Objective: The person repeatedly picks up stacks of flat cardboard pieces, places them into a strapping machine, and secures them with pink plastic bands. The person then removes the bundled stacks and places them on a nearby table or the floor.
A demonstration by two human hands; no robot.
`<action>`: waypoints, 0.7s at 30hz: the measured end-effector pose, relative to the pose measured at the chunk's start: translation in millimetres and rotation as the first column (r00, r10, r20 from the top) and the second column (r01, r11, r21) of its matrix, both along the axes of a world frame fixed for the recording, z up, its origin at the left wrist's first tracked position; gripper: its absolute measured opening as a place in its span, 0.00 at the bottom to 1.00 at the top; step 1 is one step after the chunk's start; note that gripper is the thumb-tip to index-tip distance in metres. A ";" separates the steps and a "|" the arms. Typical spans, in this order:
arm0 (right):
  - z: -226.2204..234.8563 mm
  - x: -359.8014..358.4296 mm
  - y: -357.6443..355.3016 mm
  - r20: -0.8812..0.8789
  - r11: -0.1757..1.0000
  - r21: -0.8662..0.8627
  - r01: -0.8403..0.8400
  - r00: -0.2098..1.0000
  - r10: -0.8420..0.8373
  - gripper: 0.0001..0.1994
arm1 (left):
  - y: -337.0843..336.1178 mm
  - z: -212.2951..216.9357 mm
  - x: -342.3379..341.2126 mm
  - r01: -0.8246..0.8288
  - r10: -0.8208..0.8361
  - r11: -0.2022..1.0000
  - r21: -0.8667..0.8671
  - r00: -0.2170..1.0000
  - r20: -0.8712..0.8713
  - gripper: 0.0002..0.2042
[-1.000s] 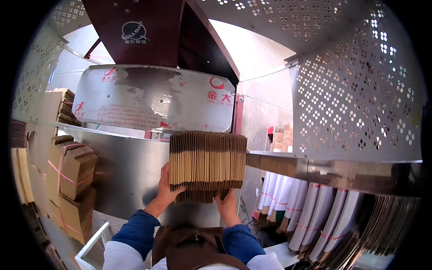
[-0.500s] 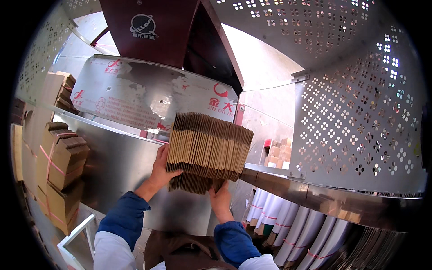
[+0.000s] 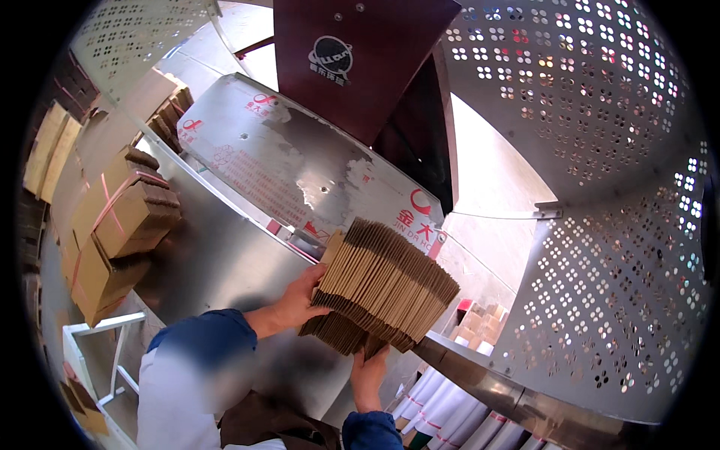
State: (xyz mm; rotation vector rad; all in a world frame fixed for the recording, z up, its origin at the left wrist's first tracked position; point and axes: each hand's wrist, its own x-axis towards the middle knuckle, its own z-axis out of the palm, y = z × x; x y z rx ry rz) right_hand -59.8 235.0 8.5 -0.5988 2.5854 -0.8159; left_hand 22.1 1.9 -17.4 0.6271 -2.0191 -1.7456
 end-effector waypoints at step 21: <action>15.6 -5.4 -7.5 0.092 0.993 0.104 0.051 0.994 -0.061 0.36 | -4.3 8.7 -8.4 0.030 -0.022 0.990 -0.141 0.998 0.061 0.44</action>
